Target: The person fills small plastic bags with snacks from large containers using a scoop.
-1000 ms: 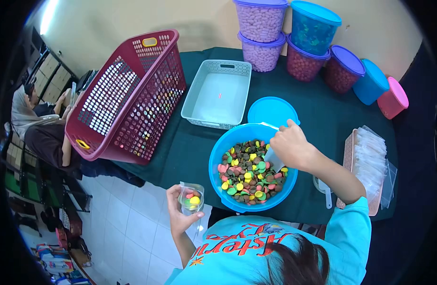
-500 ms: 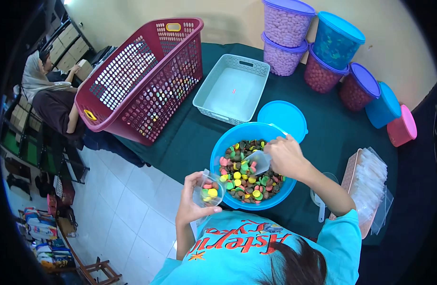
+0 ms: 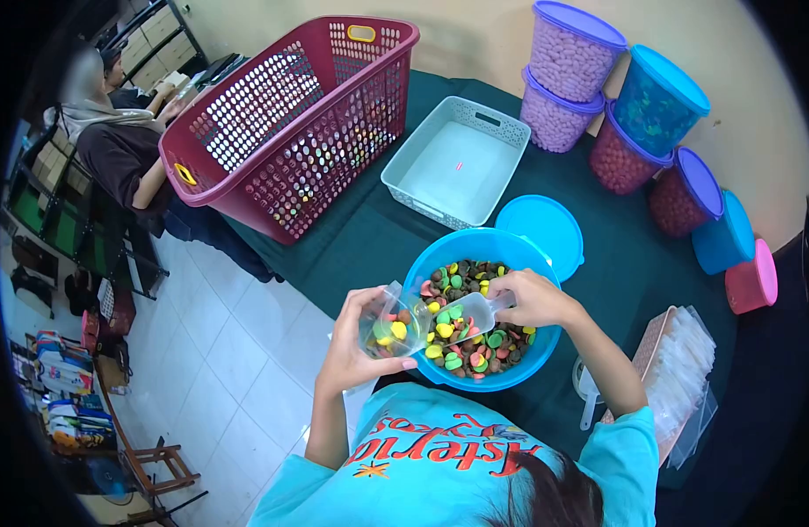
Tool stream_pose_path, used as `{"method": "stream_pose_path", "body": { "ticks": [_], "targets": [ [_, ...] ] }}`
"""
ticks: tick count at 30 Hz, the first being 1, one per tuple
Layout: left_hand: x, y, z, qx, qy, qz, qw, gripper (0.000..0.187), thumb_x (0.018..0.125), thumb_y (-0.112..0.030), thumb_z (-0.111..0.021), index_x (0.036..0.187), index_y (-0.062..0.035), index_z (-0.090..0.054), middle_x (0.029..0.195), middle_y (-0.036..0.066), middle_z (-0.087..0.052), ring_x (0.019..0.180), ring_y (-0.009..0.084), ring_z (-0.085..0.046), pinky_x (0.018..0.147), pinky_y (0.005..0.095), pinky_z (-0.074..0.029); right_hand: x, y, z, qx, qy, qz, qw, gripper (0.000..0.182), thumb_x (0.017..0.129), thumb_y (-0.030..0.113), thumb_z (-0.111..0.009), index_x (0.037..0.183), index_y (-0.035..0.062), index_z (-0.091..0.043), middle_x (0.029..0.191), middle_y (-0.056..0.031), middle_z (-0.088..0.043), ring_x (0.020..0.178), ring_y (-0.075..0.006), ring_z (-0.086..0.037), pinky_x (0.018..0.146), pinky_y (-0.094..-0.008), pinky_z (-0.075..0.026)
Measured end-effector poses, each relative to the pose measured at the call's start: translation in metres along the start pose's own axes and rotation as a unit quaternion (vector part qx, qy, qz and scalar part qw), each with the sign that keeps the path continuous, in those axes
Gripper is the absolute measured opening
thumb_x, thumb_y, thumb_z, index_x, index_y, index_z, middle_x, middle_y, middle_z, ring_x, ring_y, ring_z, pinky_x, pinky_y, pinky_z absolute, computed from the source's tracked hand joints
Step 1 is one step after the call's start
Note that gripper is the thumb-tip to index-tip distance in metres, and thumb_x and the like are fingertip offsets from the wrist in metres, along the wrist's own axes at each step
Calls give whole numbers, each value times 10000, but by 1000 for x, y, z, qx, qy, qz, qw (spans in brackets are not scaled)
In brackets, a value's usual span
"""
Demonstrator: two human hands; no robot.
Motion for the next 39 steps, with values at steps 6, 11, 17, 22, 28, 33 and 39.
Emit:
{"method": "stream_pose_path", "body": {
  "ticks": [6, 11, 17, 22, 28, 33, 39],
  "targets": [
    [12, -13, -3, 48, 23, -8, 999, 859, 472, -283, -829, 1163, -3, -403, 1036, 120, -451, 880, 206, -528, 780, 323, -428, -33, 21, 50, 48, -72, 23, 996, 230, 620, 122, -618, 833, 37, -628, 802, -123, -628, 740, -275, -604, 651, -351, -468],
    [23, -14, -21, 10, 46, 19, 999, 836, 451, -289, -829, 1130, 4, -439, 1003, 114, -481, 903, 228, -525, 781, 336, -426, -58, 33, 106, -10, -156, -24, 987, 251, 611, 119, -607, 844, 29, -632, 770, -141, -626, 690, -252, -616, 618, -337, -475],
    [48, -38, -56, 17, 56, -65, 996, 755, 429, -257, -839, 1045, -1, -487, 938, 105, -519, 806, 193, -560, 727, 308, -453, -64, 61, 107, -75, -152, -8, 986, 265, 579, 110, -602, 823, 14, -633, 746, -149, -619, 684, -272, -599, 610, -346, -468],
    [56, -50, -60, 24, 56, -102, 993, 720, 435, -243, -836, 1028, -7, -502, 923, 106, -529, 786, 189, -569, 693, 295, -465, -80, 86, 120, -195, -180, -23, 964, 243, 559, 93, -604, 793, 43, -644, 697, -124, -604, 710, -280, -576, 638, -382, -437],
    [59, -53, -62, 49, 76, -119, 989, 739, 426, -235, -836, 1052, -19, -508, 933, 101, -537, 789, 186, -563, 671, 297, -461, -74, 95, 107, -258, -172, -21, 950, 222, 582, 75, -589, 797, 61, -646, 731, -105, -609, 740, -266, -570, 665, -372, -422],
    [64, -53, -59, 41, 84, -124, 988, 726, 428, -232, -834, 1049, -21, -523, 950, 109, -543, 799, 190, -566, 657, 287, -465, -71, 89, 113, -229, -163, -26, 959, 206, 579, 75, -584, 775, 64, -644, 720, -105, -604, 743, -257, -569, 669, -361, -404],
    [66, -50, -65, 33, 85, -120, 989, 737, 432, -268, -834, 1050, -18, -519, 954, 109, -540, 785, 182, -561, 648, 285, -460, -75, 88, 126, -257, -169, -35, 951, 169, 595, 83, -584, 754, 77, -643, 697, -92, -594, 715, -239, -561, 644, -351, -380]
  ]
}}
Point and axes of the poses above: each hand's wrist, its own x-axis towards the middle knuckle, its own z-axis out of the back of the hand, y = z × x, the point moved 10 cm from there along x, towards the middle knuckle
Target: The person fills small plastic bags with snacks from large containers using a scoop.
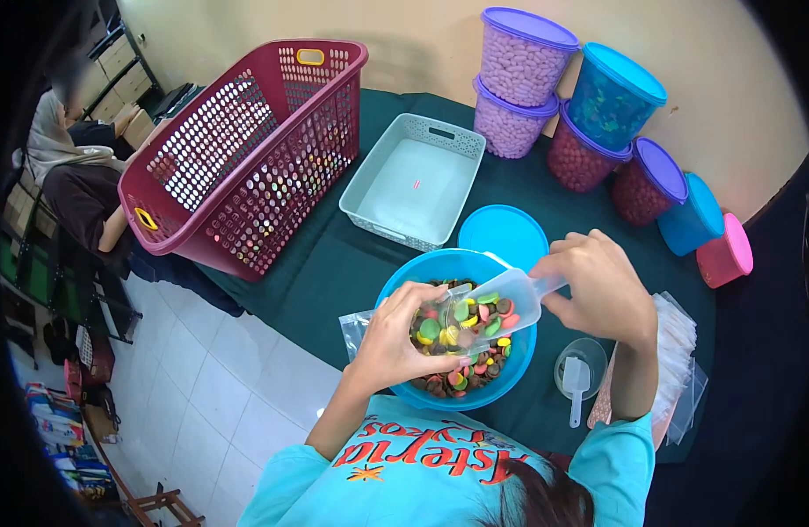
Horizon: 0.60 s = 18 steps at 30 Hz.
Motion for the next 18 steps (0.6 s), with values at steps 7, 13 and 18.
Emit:
{"method": "stream_pose_path", "body": {
  "ticks": [7, 13, 18],
  "targets": [
    [7, 3, 0, -14, 12, 9, 1000, 738, 438, -269, -831, 1057, -22, -515, 944, 96, -531, 781, 165, -540, 641, 284, -436, 1, -12, 0, 29, 9, -14, 999, 149, 599, 90, -596, 743, 93, -634, 705, -56, -574, 743, -211, -537, 657, -336, -362],
    [16, 9, -4, -42, 29, 3, 999, 737, 445, -252, -833, 1069, -27, -511, 946, 94, -525, 787, 165, -531, 632, 261, -426, 3, -12, -2, 29, -19, 8, 999, 178, 589, 86, -602, 763, 88, -640, 701, -61, -578, 708, -222, -538, 627, -338, -359],
    [20, 15, -10, -43, 48, 30, 997, 737, 474, -342, -813, 1068, -32, -507, 1026, 108, -543, 883, 226, -549, 779, 343, -414, 9, -14, -12, 71, -26, 28, 997, 168, 592, 96, -602, 756, 89, -637, 688, -59, -574, 706, -224, -536, 614, -340, -356]
  ]
}}
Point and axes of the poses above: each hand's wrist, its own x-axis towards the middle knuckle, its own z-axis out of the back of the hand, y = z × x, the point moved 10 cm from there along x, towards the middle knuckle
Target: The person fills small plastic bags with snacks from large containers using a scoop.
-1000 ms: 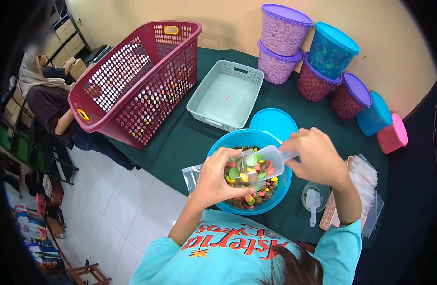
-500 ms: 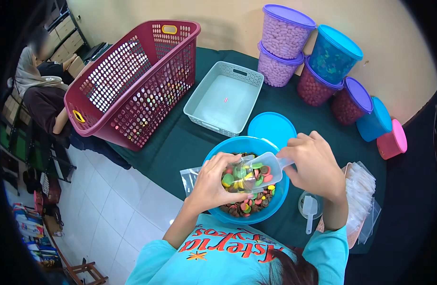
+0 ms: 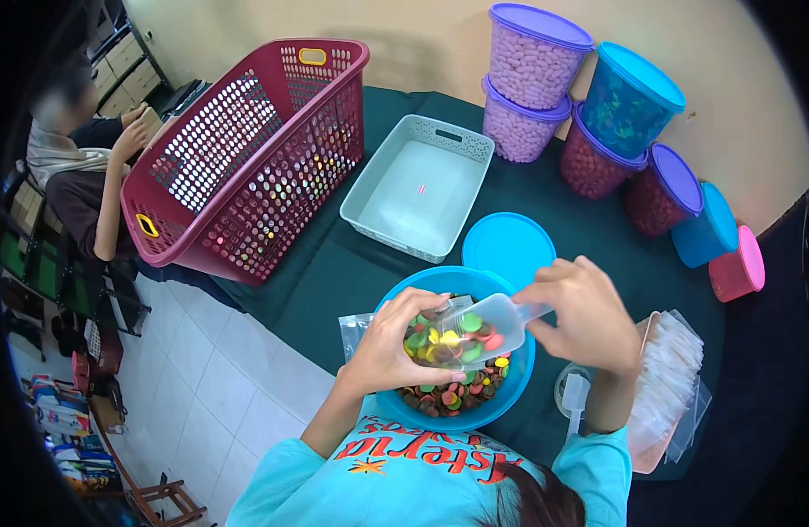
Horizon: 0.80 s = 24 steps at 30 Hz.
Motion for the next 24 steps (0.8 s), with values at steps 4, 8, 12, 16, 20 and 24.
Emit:
{"method": "stream_pose_path", "body": {
  "ticks": [4, 8, 12, 16, 20, 24],
  "targets": [
    [-1, 2, 1, 2, 7, -1, 1000, 751, 474, -344, -812, 1082, -32, -499, 1044, 114, -537, 884, 228, -548, 773, 336, -415, -7, -13, 8, 22, 0, -1, 1000, 182, 585, 101, -600, 762, 86, -641, 657, -60, -566, 696, -226, -534, 602, -341, -357],
    [-4, 1, 6, -4, 2, -12, 1000, 761, 476, -327, -812, 1096, -30, -486, 1047, 118, -521, 872, 226, -546, 765, 335, -419, -25, -28, 21, 50, -38, -35, 997, 228, 554, 99, -610, 778, 82, -649, 656, -51, -564, 654, -221, -515, 579, -328, -348],
    [-12, 1, 25, -7, -38, -6, 999, 767, 464, -286, -822, 1100, -28, -479, 1013, 113, -514, 863, 214, -541, 732, 315, -441, -53, -35, 29, 36, -82, -101, 991, 241, 531, 97, -606, 768, 86, -648, 633, -40, -560, 630, -210, -508, 580, -324, -345],
    [-23, 4, 38, -1, -89, -5, 996, 760, 461, -271, -828, 1091, -23, -482, 1002, 115, -510, 881, 215, -535, 713, 316, -446, -52, -17, -45, 30, 47, -66, 996, 341, 565, 147, -646, 904, 107, -624, 826, -56, -584, 837, -225, -525, 703, -347, -358],
    [-27, 3, 36, 15, -126, 22, 992, 809, 448, -271, -828, 1122, -15, -460, 1000, 92, -501, 869, 193, -514, 728, 310, -410, -49, 31, -73, 75, -27, -18, 997, 449, 715, 300, -627, 1101, 106, -505, 1137, -93, -465, 1167, -250, -342, 928, -458, -178],
    [-35, -2, 31, 1, -184, 25, 983, 829, 501, -286, -811, 1166, -10, -400, 1055, 108, -464, 898, 205, -493, 747, 322, -406, -36, 71, -87, 268, -103, 6, 958, 401, 780, 318, -580, 1033, 22, -486, 1021, -135, -500, 954, -286, -474, 827, -402, -336]
  ]
}}
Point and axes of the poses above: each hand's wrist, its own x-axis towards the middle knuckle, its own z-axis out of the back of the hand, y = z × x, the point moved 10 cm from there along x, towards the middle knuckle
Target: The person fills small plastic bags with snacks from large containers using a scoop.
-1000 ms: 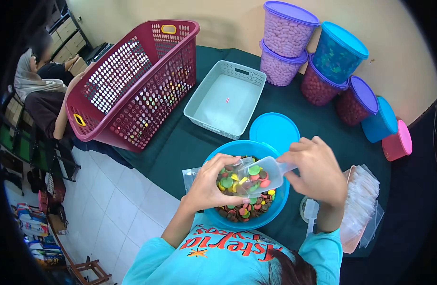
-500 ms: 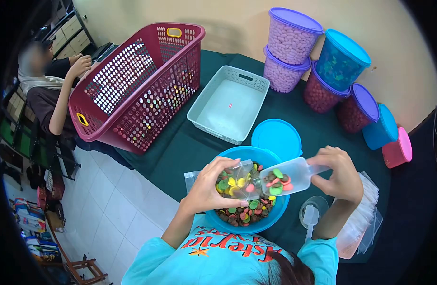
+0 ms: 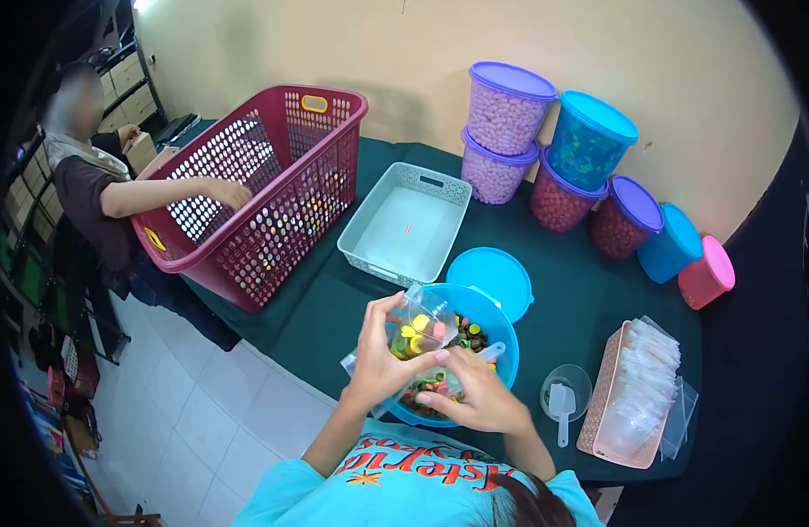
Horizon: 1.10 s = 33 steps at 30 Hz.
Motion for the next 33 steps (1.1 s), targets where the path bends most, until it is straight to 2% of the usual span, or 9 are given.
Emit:
{"method": "stream_pose_path", "body": {
  "ticks": [1, 5, 7, 13, 15, 17, 20, 25, 33],
  "targets": [
    [-3, -10, -1, 1, 8, -9, 1000, 752, 596, -268, -769, 1175, 5, -373, 1084, 133, -419, 914, 222, -472, 784, 342, -409, 2, 2, -7, -1, -2, 2, 1000, 401, 780, 318, -580, 1033, 22, -486, 1021, -135, -500, 954, -286, -474, 827, -402, -336],
    [-19, 10, 10, -131, -4, 34, 991, 568, 740, -200, -643, 1202, -6, -377, 1084, 120, -430, 895, 192, -491, 772, 324, -416, -2, -3, -8, 86, -50, -61, 993, 240, 814, 182, -520, 951, -12, -481, 914, -157, -530, 790, -277, -552, 694, -353, -426],
    [-27, 12, 16, -150, -16, 51, 987, 531, 756, -179, -627, 1194, -4, -384, 1074, 111, -443, 878, 175, -497, 761, 305, -423, -6, -14, -7, 150, -79, -107, 980, 129, 834, 71, -435, 897, -22, -497, 772, -134, -556, 679, -230, -581, 616, -313, -443],
    [-45, 22, 10, -315, 5, 114, 942, 375, 847, -110, -510, 1181, 4, -382, 1069, 75, -470, 923, 128, -484, 778, 257, -417, -18, -14, -4, 151, -185, -95, 966, 165, 872, 90, -390, 894, -23, -508, 734, -95, -528, 617, -159, -513, 594, -275, -415],
    [-54, 25, 2, -350, 26, 136, 926, 410, 846, -114, -512, 1205, 7, -354, 1091, 83, -459, 968, 140, -467, 817, 266, -397, -20, -15, -8, 153, -191, -111, 963, 184, 881, 115, -386, 935, -22, -496, 758, -91, -520, 627, -150, -496, 604, -268, -408],
    [-55, 17, -18, -414, 66, 138, 897, 535, 826, -129, -548, 1263, 10, -273, 1171, 107, -412, 1093, 171, -406, 921, 304, -330, -22, 4, -4, 197, -250, -26, 948, 241, 894, 167, -375, 1030, -19, -441, 847, -93, -503, 699, -135, -482, 642, -260, -397],
    [-53, 8, -31, -343, 123, 106, 925, 598, 796, -123, -592, 1271, 11, -255, 1214, 105, -376, 1116, 176, -392, 943, 317, -318, -32, -16, -10, 215, -254, -57, 941, 294, 897, 201, -366, 1094, -17, -388, 928, -101, -487, 765, -125, -470, 678, -261, -392],
    [-53, 13, -18, -378, 121, 169, 902, 503, 688, -12, -687, 1124, 45, -443, 1020, 94, -554, 918, 146, -548, 796, 280, -460, -26, -15, -12, 257, -243, -29, 935, 191, 888, 125, -393, 1011, -15, -438, 901, -78, -492, 671, -98, -486, 594, -235, -417],
    [-74, 31, 15, -358, 75, 179, 913, 426, 687, -27, -695, 1063, 29, -502, 927, 69, -594, 792, 110, -576, 700, 252, -485, -11, -3, -54, 327, -168, -54, 928, 267, 875, 198, -426, 1053, -1, -418, 875, -61, -451, 713, -98, -459, 570, -216, -382]
  ]
}}
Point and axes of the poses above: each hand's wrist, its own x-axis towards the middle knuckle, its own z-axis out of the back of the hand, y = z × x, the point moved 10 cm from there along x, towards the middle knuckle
